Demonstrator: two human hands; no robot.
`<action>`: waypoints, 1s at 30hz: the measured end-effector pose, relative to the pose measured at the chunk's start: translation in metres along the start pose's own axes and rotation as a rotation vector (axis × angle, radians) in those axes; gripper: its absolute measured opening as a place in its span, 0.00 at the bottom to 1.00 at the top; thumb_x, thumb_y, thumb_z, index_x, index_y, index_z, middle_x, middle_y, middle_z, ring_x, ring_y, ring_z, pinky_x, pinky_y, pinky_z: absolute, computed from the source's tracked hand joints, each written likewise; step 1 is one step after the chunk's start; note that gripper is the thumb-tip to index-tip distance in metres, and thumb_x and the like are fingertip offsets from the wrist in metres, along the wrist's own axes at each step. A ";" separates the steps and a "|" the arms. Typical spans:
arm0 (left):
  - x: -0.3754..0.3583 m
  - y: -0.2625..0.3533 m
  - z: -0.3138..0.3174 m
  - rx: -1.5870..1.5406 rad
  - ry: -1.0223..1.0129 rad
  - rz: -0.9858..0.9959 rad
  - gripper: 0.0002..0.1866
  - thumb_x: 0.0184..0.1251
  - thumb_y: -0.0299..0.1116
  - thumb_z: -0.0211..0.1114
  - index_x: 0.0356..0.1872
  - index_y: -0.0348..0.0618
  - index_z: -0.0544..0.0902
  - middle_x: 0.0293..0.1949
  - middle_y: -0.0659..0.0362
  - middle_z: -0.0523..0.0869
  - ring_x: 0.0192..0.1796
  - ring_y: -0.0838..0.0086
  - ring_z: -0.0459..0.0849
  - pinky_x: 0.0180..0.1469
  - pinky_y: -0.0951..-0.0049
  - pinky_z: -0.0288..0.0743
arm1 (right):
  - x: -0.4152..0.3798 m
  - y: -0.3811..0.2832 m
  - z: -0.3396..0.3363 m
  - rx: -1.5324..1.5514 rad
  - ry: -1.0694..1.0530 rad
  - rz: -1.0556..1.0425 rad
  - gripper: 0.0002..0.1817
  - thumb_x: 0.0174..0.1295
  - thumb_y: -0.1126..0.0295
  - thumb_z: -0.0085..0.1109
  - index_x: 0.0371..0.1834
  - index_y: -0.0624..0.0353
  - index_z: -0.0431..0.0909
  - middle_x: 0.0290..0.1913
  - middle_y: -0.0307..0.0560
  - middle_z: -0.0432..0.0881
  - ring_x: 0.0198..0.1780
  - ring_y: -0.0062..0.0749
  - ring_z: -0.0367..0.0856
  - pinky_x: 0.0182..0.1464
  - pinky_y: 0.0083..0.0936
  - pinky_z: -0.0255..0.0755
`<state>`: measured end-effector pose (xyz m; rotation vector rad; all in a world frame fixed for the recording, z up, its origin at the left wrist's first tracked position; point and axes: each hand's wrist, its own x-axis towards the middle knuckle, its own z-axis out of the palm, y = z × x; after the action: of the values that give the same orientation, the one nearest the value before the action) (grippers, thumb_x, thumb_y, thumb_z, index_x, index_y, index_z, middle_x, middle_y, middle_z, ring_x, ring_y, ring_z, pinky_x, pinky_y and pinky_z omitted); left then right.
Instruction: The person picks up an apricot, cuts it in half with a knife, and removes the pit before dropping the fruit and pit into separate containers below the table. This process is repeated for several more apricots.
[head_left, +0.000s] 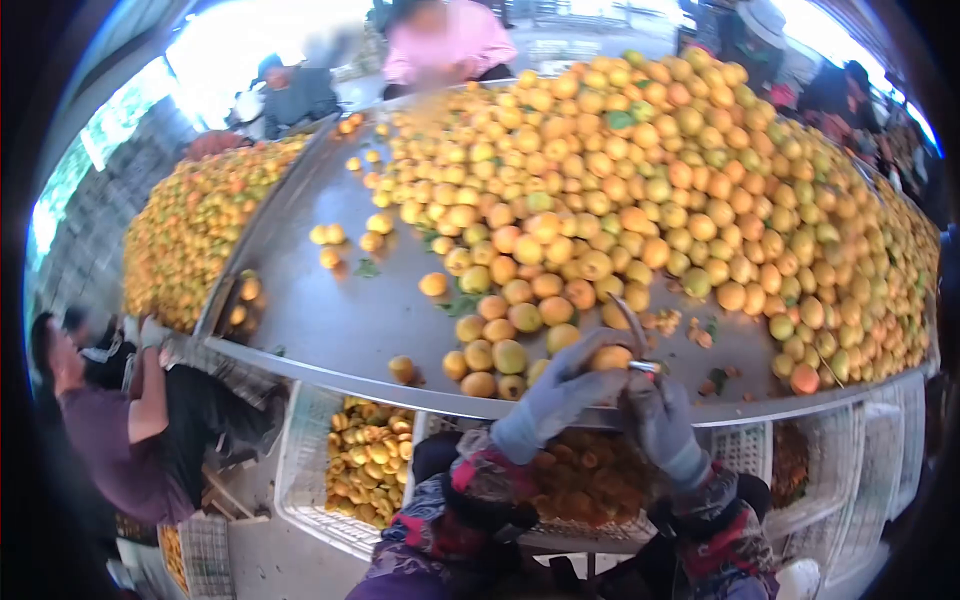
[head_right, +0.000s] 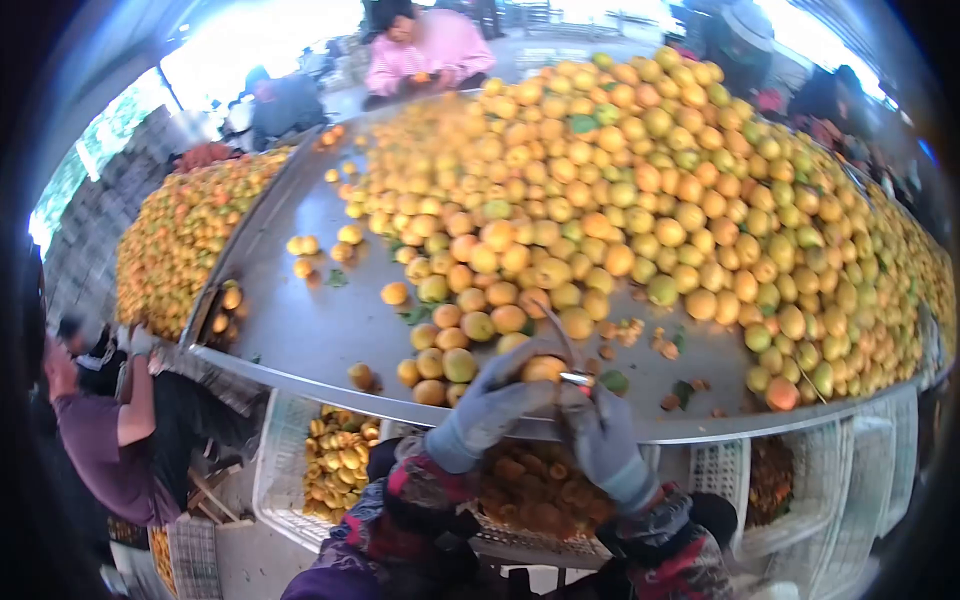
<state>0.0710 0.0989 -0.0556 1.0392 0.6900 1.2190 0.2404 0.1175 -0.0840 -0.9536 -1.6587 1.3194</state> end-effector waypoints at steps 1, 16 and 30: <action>0.001 -0.001 0.001 0.058 0.050 -0.019 0.22 0.60 0.31 0.61 0.55 0.36 0.70 0.46 0.60 0.77 0.51 0.78 0.74 0.52 0.78 0.69 | 0.001 -0.003 -0.001 -0.139 0.068 -0.191 0.16 0.68 0.58 0.51 0.34 0.62 0.73 0.17 0.43 0.73 0.19 0.30 0.72 0.23 0.26 0.63; 0.012 -0.010 -0.007 -0.196 0.036 0.070 0.26 0.57 0.25 0.66 0.58 0.33 0.69 0.47 0.57 0.80 0.49 0.76 0.79 0.53 0.77 0.72 | 0.001 -0.017 -0.032 -0.264 0.081 -0.238 0.15 0.65 0.59 0.55 0.33 0.61 0.73 0.17 0.50 0.71 0.18 0.46 0.73 0.22 0.32 0.64; 0.008 0.006 -0.007 -0.112 0.000 0.055 0.28 0.56 0.28 0.66 0.59 0.33 0.70 0.47 0.58 0.79 0.50 0.77 0.77 0.54 0.77 0.71 | -0.003 -0.024 -0.024 -0.232 -0.123 -0.158 0.12 0.67 0.65 0.50 0.38 0.65 0.74 0.23 0.50 0.75 0.22 0.39 0.75 0.26 0.28 0.66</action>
<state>0.0646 0.1084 -0.0519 0.9707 0.5901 1.2905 0.2616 0.1203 -0.0576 -0.8668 -1.9719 1.1165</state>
